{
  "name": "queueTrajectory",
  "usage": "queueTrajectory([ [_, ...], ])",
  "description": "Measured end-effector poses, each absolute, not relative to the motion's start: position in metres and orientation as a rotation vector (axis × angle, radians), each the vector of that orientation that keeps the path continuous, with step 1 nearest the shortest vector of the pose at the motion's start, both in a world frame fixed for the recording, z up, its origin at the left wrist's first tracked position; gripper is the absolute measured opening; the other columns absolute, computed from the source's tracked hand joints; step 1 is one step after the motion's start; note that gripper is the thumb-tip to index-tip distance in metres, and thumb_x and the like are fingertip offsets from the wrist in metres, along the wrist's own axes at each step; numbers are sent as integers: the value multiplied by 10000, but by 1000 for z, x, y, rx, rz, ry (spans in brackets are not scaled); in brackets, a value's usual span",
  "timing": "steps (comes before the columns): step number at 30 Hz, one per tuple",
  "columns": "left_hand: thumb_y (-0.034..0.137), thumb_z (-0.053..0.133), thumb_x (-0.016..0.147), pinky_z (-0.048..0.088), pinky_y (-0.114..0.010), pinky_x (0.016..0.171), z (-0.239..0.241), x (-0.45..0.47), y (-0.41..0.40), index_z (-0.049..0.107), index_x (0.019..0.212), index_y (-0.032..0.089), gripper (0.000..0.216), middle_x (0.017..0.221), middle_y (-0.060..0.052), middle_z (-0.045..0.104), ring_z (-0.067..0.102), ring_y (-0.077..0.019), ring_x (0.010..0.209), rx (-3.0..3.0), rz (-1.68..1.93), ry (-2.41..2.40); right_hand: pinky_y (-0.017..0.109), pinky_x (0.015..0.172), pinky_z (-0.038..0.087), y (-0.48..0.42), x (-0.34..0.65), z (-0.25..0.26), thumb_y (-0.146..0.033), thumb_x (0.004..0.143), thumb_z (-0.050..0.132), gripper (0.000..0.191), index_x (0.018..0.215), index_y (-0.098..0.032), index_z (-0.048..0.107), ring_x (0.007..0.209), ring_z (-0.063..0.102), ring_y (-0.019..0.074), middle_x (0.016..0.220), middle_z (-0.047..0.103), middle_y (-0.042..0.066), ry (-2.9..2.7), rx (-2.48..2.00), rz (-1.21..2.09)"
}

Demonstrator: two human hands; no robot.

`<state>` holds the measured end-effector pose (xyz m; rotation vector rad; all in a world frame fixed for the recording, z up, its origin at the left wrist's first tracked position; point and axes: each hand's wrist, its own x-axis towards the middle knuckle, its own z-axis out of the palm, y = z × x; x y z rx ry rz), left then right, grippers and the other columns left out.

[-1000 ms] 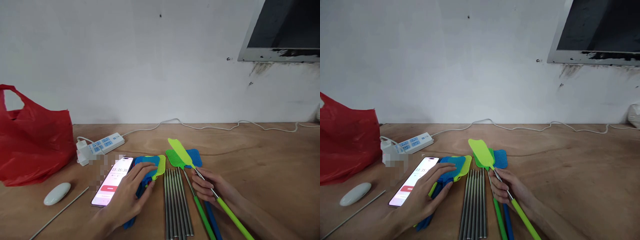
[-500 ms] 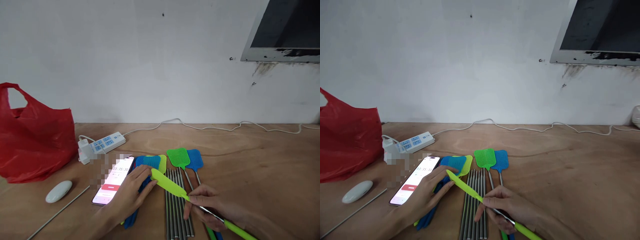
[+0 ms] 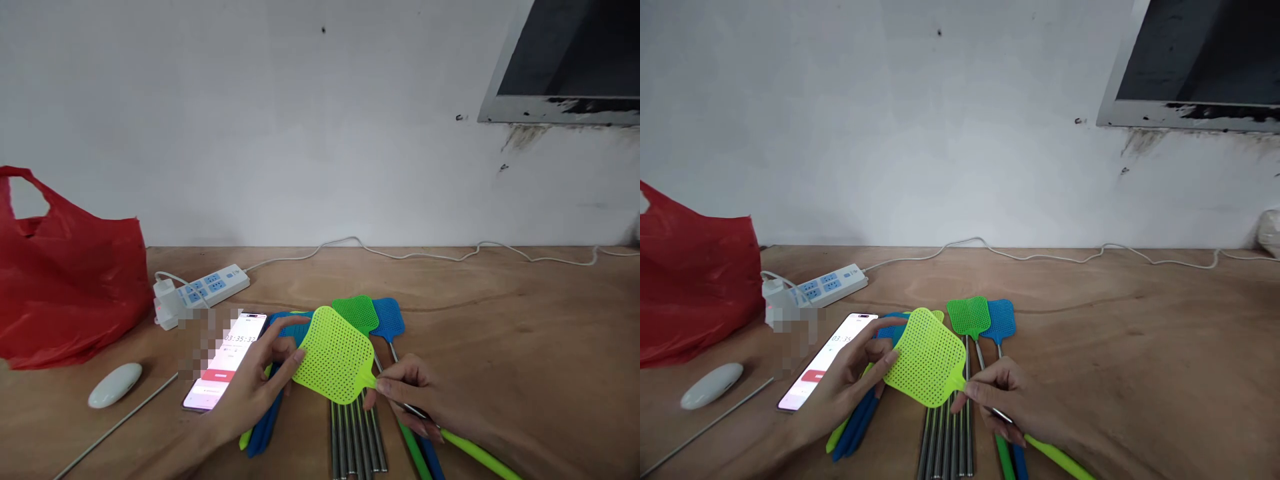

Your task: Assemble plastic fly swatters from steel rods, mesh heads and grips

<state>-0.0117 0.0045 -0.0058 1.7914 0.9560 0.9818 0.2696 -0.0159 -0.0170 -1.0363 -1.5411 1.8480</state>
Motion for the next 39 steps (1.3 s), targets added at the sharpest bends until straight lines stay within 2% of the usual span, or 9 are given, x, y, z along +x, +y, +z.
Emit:
queueTrajectory([
  [6, 269, 422, 1050, 516, -344, 822, -3, -20, 7, 485, 1416, 348, 380, 1028, -27, 652, 641, -194, 881, 2011, 995, 832, 166, 263, 224, -14, 272, -23, -528, 902, 639, 428, 963, -112, 718, 238, 190, 38, 353, 405, -119, -1289, -808, 2147],
  [10, 214, 524, 998, 507, -381, 926, -12, -19, 12, 525, 1394, 370, 425, 1432, -67, 493, 557, -264, 1191, 2292, 1070, 828, 159, 254, 192, -19, 270, -26, -549, 872, 667, 421, 956, -138, 689, 232, 184, 37, 348, 407, -127, -1264, -799, 2207],
  [13, 160, 540, 991, 471, -394, 1001, -17, -21, 15, 562, 1342, 361, 405, 1498, -56, 429, 515, -259, 1264, 2436, 1077, 848, 159, 258, 203, -22, 267, -19, -599, 880, 633, 466, 920, -138, 692, 235, 220, 38, 354, 398, -127, -1446, -860, 2139],
  [20, 127, 471, 989, 489, -351, 882, -14, -22, 16, 563, 1086, 242, 177, 1111, -59, 664, 608, -224, 1042, 2497, 1027, 748, 196, 353, 199, -25, 265, 1, -657, 916, 523, 578, 889, -120, 736, 329, 252, 47, 418, 375, -104, -1800, -1070, 1824],
  [22, 177, 474, 1002, 480, -311, 754, -11, -20, 13, 574, 965, 228, 118, 916, -25, 655, 605, -194, 851, 2443, 1007, 845, 207, 377, 203, -25, 265, -2, -672, 925, 487, 606, 876, -122, 736, 351, 252, 56, 416, 365, -100, -1841, -1097, 1731],
  [25, 317, 505, 1008, 421, -242, 568, -6, -14, 7, 506, 746, 210, 283, 662, 37, 495, 488, -136, 614, 2188, 934, 1011, 219, 390, 202, -24, 266, -10, -691, 935, 438, 634, 878, -131, 729, 368, 274, 71, 420, 363, -93, -1915, -1129, 1594],
  [28, 465, 535, 969, 412, -183, 436, -2, -8, 4, 463, 689, 213, 384, 615, 58, 393, 433, -116, 548, 1777, 801, 989, 232, 408, 194, -22, 266, -12, -635, 972, 414, 586, 843, -150, 716, 400, 292, 85, 449, 331, -88, -2074, -1146, 1341],
  [33, 533, 626, 897, 372, -117, 337, -2, -5, 7, 536, 732, 193, 389, 631, 49, 493, 423, -72, 467, 1403, 722, 957, 252, 523, 263, -22, 264, -8, -422, 1027, 422, 449, 722, -174, 640, 512, 386, 98, 551, 399, -54, -2330, -1094, 772],
  [39, 540, 605, 911, 445, -140, 393, -6, -8, 9, 506, 716, 198, 405, 625, 62, 428, 456, -89, 517, 1544, 773, 995, 259, 567, 298, -24, 261, -11, -417, 1018, 416, 419, 816, -189, 704, 564, 430, 121, 579, 461, -39, -2253, -1181, 892],
])
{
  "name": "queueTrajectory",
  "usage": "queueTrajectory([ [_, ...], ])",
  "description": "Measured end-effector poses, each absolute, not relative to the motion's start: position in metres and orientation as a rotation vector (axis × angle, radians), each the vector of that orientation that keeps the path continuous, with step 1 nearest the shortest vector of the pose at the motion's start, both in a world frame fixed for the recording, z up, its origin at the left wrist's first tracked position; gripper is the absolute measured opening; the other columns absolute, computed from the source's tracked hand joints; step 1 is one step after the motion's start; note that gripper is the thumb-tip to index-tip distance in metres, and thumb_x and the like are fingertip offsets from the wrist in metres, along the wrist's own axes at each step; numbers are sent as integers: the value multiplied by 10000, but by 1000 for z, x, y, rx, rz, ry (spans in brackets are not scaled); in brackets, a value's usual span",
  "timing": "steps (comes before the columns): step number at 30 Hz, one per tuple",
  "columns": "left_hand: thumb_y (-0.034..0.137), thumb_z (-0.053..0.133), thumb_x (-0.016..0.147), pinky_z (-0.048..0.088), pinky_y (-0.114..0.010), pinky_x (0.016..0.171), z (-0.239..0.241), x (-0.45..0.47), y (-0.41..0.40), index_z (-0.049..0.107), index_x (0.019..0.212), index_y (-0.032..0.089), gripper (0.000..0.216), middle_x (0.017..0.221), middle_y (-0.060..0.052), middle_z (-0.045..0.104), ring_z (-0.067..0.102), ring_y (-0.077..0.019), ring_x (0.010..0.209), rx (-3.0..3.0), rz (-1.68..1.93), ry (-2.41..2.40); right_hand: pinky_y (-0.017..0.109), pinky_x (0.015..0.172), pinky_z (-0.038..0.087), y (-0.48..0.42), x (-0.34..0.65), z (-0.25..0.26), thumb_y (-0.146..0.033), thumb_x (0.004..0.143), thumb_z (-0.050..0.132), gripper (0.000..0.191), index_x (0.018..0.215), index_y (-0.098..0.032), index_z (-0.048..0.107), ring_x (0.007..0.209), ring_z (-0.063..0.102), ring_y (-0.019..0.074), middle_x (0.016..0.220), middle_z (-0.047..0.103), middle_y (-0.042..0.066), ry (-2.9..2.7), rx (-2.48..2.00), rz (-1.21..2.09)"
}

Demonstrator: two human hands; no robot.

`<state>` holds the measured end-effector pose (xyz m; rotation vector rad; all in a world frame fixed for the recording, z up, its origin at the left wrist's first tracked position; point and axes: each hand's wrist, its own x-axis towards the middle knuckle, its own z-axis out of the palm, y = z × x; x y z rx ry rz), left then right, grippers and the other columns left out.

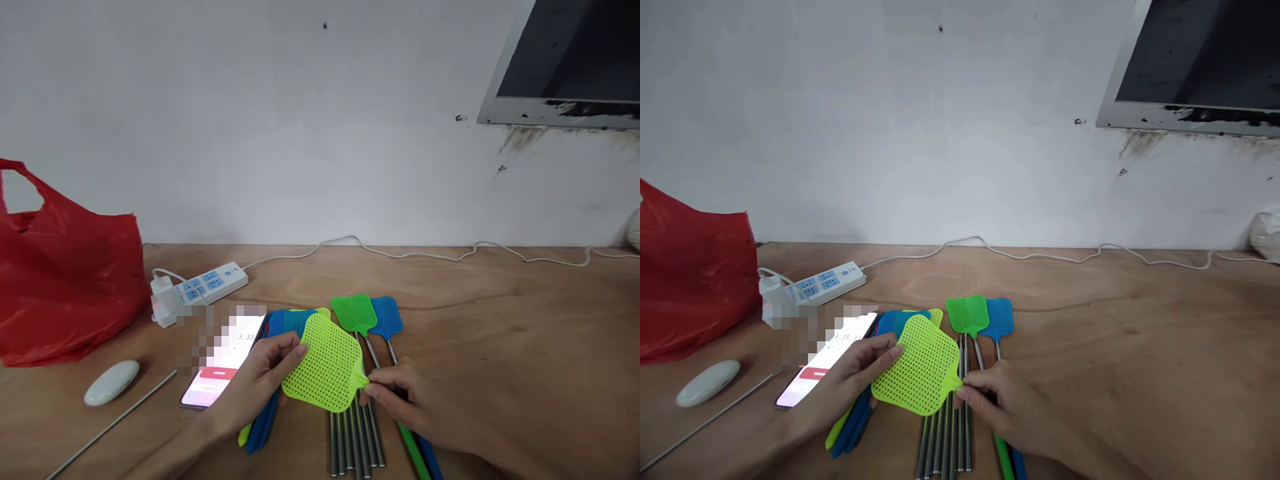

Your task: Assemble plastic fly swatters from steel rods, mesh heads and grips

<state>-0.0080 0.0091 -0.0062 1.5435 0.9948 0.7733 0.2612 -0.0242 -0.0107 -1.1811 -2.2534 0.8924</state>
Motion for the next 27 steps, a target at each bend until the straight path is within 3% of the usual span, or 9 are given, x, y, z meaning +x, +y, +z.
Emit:
queueTrajectory([
  [5, 542, 503, 959, 423, -170, 385, -11, -5, 11, 486, 749, 207, 395, 618, 69, 424, 468, -93, 470, 1718, 787, 1062, 226, 436, 218, -24, 254, -8, -577, 961, 445, 494, 752, -170, 631, 441, 300, 88, 481, 348, -88, -1954, -1216, 1411],
  [10, 515, 483, 963, 347, -189, 436, 2, -21, 21, 472, 659, 209, 432, 559, 64, 380, 399, -108, 496, 1939, 945, 1181, 201, 307, 191, -25, 262, -5, -715, 871, 486, 547, 725, -194, 569, 291, 226, 60, 384, 382, -113, -1697, -1194, 1807],
  [13, 554, 508, 935, 369, -205, 473, 19, -42, 27, 575, 783, 196, 394, 642, 35, 509, 435, -123, 544, 1830, 1103, 1302, 190, 276, 162, -26, 278, -15, -738, 845, 513, 548, 707, -209, 543, 259, 196, 55, 339, 335, -132, -1529, -1228, 1800],
  [15, 564, 519, 932, 359, -209, 469, 25, -51, 29, 572, 781, 197, 400, 644, 34, 516, 433, -125, 538, 1824, 1012, 1313, 192, 269, 165, -27, 286, -23, -763, 817, 528, 562, 711, -211, 544, 249, 197, 57, 328, 320, -137, -1426, -1244, 1772],
  [19, 541, 374, 992, 466, -267, 633, 25, -47, 38, 601, 820, 202, 442, 746, -7, 599, 580, -195, 726, 2070, 825, 1313, 186, 278, 181, -28, 286, -27, -768, 810, 534, 583, 765, -189, 596, 250, 211, 52, 340, 359, -129, -1414, -1278, 1678],
  [21, 566, 346, 988, 463, -286, 658, 22, -42, 50, 578, 765, 206, 483, 723, -8, 593, 579, -207, 725, 2131, 816, 1364, 183, 283, 179, -26, 281, -22, -750, 835, 521, 582, 774, -179, 613, 253, 220, 49, 345, 374, -122, -1461, -1269, 1625],
  [24, 633, 318, 960, 379, -282, 547, 18, -38, 74, 469, 622, 223, 552, 578, 17, 471, 489, -188, 577, 2203, 761, 1474, 178, 285, 181, -18, 273, -14, -719, 851, 537, 565, 765, -168, 626, 250, 230, 44, 340, 385, -118, -1473, -1214, 1590],
  [27, 629, 358, 940, 334, -278, 524, 16, -38, 96, 402, 559, 228, 555, 539, 21, 445, 467, -176, 534, 2313, 630, 1525, 168, 276, 191, -5, 270, -14, -669, 826, 624, 518, 754, -156, 637, 245, 227, 36, 336, 398, -117, -1348, -1117, 1717],
])
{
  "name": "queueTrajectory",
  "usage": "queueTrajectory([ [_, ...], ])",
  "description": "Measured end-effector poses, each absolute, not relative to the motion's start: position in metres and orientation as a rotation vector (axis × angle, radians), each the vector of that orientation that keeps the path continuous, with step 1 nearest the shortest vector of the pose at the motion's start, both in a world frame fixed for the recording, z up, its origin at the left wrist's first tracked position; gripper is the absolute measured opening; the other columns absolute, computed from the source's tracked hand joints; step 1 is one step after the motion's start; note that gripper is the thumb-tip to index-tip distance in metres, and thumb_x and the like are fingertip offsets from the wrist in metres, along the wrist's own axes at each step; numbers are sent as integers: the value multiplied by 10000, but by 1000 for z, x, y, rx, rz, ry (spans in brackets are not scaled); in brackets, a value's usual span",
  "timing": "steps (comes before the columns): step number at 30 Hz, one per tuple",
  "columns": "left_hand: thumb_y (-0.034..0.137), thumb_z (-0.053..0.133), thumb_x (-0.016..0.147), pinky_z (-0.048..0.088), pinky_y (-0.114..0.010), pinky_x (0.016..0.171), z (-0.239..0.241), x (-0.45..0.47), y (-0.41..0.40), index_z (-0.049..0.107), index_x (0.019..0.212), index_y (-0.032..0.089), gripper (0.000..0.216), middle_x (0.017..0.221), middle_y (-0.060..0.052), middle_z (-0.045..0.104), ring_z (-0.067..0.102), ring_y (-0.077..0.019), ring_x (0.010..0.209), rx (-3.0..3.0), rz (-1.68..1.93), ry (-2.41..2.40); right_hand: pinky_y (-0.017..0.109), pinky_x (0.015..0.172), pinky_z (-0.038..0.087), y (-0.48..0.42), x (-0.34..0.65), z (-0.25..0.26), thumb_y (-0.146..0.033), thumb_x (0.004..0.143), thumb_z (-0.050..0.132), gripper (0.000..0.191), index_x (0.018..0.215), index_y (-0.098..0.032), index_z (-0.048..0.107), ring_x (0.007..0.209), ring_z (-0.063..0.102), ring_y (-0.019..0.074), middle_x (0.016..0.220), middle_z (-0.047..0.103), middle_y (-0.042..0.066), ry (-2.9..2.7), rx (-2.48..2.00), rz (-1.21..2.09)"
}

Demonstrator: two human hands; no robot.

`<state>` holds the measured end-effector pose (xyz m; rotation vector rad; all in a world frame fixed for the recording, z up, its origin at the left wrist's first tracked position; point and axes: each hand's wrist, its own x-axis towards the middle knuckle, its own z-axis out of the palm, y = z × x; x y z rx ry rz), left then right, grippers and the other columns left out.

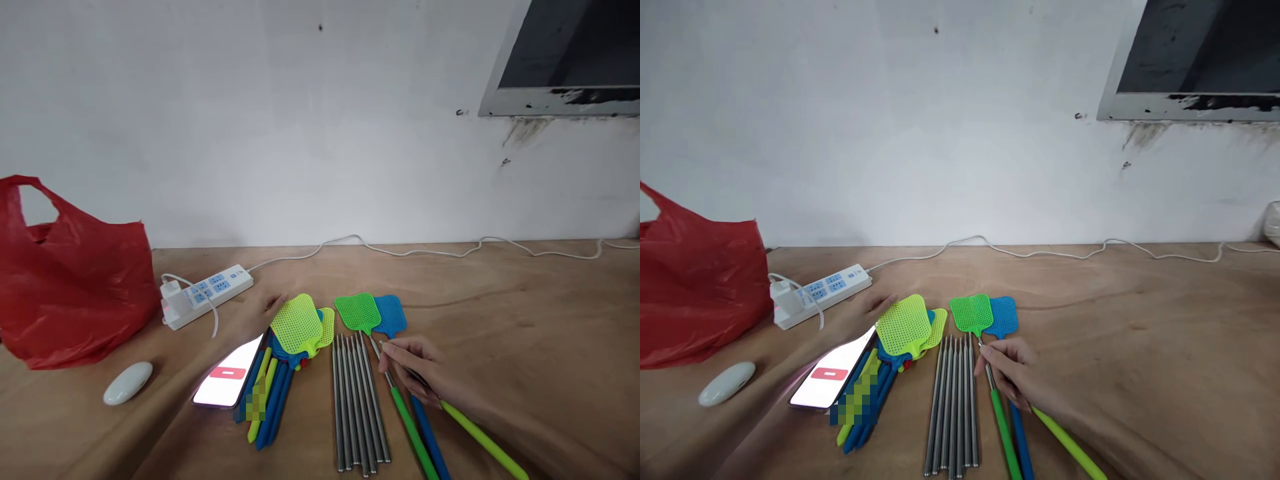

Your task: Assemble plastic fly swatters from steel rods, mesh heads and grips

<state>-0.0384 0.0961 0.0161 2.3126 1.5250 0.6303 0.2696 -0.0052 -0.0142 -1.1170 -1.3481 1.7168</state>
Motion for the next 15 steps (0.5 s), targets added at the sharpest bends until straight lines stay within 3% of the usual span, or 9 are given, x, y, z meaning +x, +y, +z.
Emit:
queueTrajectory([
  [4, 522, 473, 932, 410, -313, 594, 13, -39, 109, 575, 617, 198, 463, 633, -44, 581, 584, -239, 624, 2458, 476, 1612, 175, 242, 181, 9, 271, -20, -665, 736, 703, 512, 743, -158, 636, 237, 161, 36, 322, 351, -135, -1182, -1050, 1907],
  [6, 457, 485, 944, 470, -377, 707, 12, -36, 107, 687, 842, 162, 372, 867, -124, 659, 645, -316, 825, 2528, 478, 1648, 174, 243, 182, 12, 273, -22, -661, 715, 713, 503, 750, -167, 624, 246, 134, 35, 325, 332, -145, -1142, -1048, 1917],
  [8, 414, 457, 976, 487, -442, 838, 10, -32, 99, 678, 1114, 132, 385, 1121, -182, 645, 629, -363, 1038, 2599, 478, 1600, 173, 256, 185, 13, 275, -23, -642, 735, 703, 476, 745, -176, 606, 252, 138, 38, 325, 334, -141, -1103, -1049, 1901],
  [11, 418, 386, 1037, 453, -429, 1012, 7, -24, 82, 563, 1357, 181, 436, 1382, -143, 574, 573, -304, 1236, 2696, 426, 1367, 185, 289, 194, 14, 278, -26, -636, 777, 671, 465, 706, -188, 568, 260, 220, 52, 322, 371, -112, -1064, -1067, 1827],
  [15, 443, 407, 1048, 441, -416, 1065, 4, -18, 61, 576, 1367, 219, 425, 1406, -99, 603, 572, -274, 1275, 2745, 354, 1149, 205, 343, 205, 15, 276, -32, -670, 752, 695, 517, 661, -180, 558, 306, 319, 60, 332, 442, -68, -1055, -1105, 1673],
])
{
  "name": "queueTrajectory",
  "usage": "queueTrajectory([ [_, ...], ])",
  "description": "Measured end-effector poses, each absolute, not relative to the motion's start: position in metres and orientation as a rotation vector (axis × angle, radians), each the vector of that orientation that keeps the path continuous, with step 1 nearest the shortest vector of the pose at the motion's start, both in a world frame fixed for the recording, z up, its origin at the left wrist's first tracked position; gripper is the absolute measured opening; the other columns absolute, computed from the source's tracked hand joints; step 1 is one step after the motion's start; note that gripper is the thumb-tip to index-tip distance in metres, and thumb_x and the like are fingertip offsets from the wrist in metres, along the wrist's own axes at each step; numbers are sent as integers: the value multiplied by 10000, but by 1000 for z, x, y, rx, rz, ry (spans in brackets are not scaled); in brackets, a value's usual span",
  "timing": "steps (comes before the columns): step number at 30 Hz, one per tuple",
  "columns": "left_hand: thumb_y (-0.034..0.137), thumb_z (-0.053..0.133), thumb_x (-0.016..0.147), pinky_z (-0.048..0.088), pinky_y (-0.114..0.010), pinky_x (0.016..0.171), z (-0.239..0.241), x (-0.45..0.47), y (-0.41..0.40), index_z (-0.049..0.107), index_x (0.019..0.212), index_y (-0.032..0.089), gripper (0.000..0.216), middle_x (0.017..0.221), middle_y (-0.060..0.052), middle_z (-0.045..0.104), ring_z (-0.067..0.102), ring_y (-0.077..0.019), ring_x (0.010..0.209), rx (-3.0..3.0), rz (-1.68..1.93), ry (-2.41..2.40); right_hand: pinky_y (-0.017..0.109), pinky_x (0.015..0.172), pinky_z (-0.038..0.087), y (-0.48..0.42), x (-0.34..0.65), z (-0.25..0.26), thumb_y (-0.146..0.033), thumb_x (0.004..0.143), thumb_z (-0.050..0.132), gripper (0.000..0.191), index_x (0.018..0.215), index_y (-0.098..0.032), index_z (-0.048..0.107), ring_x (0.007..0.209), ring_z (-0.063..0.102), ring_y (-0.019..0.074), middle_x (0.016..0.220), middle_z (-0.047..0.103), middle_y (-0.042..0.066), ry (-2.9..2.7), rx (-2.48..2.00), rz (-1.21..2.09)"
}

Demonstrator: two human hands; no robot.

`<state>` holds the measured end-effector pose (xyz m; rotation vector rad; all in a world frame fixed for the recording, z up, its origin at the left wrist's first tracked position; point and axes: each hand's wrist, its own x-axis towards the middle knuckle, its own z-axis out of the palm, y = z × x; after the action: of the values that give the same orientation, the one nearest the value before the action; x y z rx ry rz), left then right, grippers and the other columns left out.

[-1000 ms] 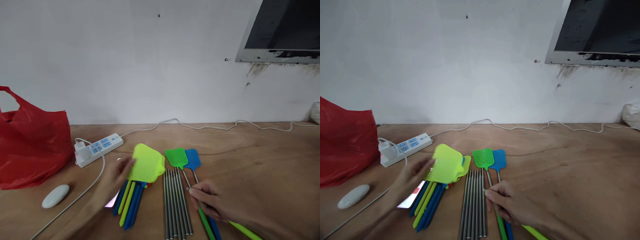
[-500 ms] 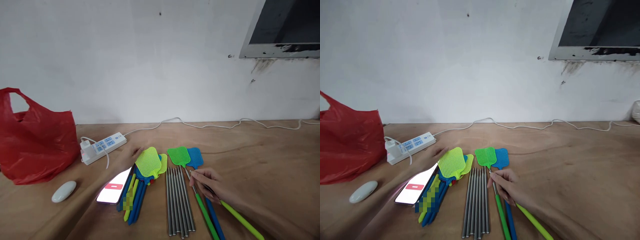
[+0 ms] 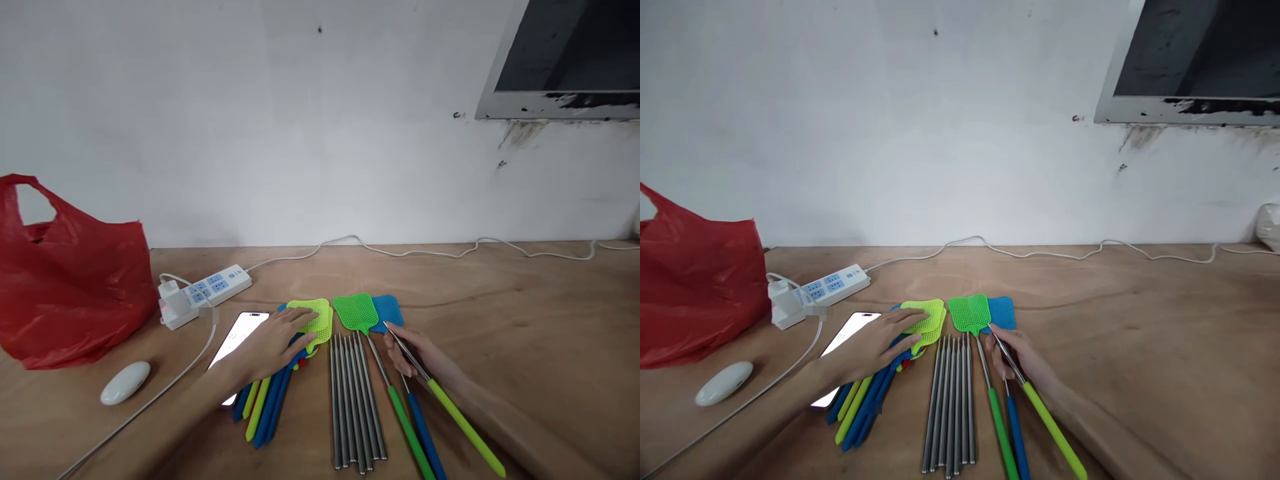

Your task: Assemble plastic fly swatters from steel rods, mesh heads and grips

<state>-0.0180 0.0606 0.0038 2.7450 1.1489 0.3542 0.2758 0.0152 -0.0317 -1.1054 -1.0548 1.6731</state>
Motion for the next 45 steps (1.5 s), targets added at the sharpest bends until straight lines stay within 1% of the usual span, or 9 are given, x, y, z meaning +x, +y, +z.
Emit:
queueTrajectory([
  [4, 446, 446, 1037, 448, -457, 1069, 3, -21, 49, 591, 1353, 201, 425, 1391, -120, 615, 570, -297, 1281, 2745, 328, 1117, 201, 369, 205, 12, 272, -33, -673, 748, 706, 522, 670, -173, 575, 325, 319, 58, 338, 444, -73, -1042, -1145, 1589],
  [8, 437, 427, 1044, 415, -521, 1099, 0, -29, 38, 503, 1431, 190, 465, 1516, -149, 487, 484, -334, 1368, 2720, 350, 1182, 185, 355, 158, 10, 273, -30, -673, 743, 707, 515, 676, -192, 537, 316, 258, 42, 381, 461, -88, -985, -1167, 1543],
  [11, 439, 443, 1040, 422, -516, 1097, 1, -31, 28, 473, 1449, 235, 458, 1547, -129, 447, 471, -327, 1379, 2684, 403, 1225, 171, 359, 192, 10, 276, -24, -642, 758, 714, 480, 732, -194, 544, 342, 290, 39, 486, 545, -72, -947, -1156, 1515],
  [19, 483, 460, 1017, 518, -444, 988, 40, -6, 0, 595, 1331, 261, 408, 1313, -74, 672, 636, -297, 1187, 2417, 579, 1257, 233, 441, 435, 4, 278, 20, -649, 695, 776, 496, 730, -186, 603, 468, 557, 118, 633, 674, 13, -995, -1065, 1344],
  [26, 515, 473, 993, 541, -502, 943, 15, 10, -28, 644, 1222, 260, 383, 1246, -94, 708, 663, -321, 1132, 2098, 831, 1365, 277, 534, 519, -37, 265, 42, -625, 774, 740, 447, 767, -181, 686, 595, 629, 172, 726, 711, 59, -957, -1086, 963],
  [31, 536, 483, 985, 566, -380, 791, 3, 27, -46, 643, 1163, 253, 371, 1025, -74, 739, 693, -268, 924, 1880, 913, 1298, 278, 591, 543, -65, 240, 12, -527, 775, 785, 336, 740, -205, 699, 606, 640, 164, 728, 721, 47, -661, -956, 960],
  [36, 576, 534, 942, 451, -255, 568, 5, 45, -54, 692, 924, 216, 393, 750, -29, 647, 591, -203, 689, 1738, 944, 1201, 285, 584, 564, -70, 225, -8, -499, 842, 733, 292, 793, -213, 699, 596, 646, 155, 794, 744, 53, -590, -882, 1025],
  [42, 517, 615, 913, 438, -207, 592, 2, 40, -64, 701, 900, 199, 329, 780, -12, 603, 539, -168, 696, 1550, 1010, 1229, 300, 606, 600, -75, 222, -9, -379, 852, 764, 176, 929, -221, 751, 657, 699, 176, 905, 776, 63, -671, -836, 1068],
  [45, 513, 611, 915, 425, -203, 567, 3, 34, -68, 715, 888, 208, 323, 760, -8, 620, 539, -163, 661, 1638, 1016, 1273, 296, 628, 610, -78, 226, -14, -371, 827, 791, 175, 887, -208, 771, 644, 708, 173, 884, 787, 79, -701, -814, 1099],
])
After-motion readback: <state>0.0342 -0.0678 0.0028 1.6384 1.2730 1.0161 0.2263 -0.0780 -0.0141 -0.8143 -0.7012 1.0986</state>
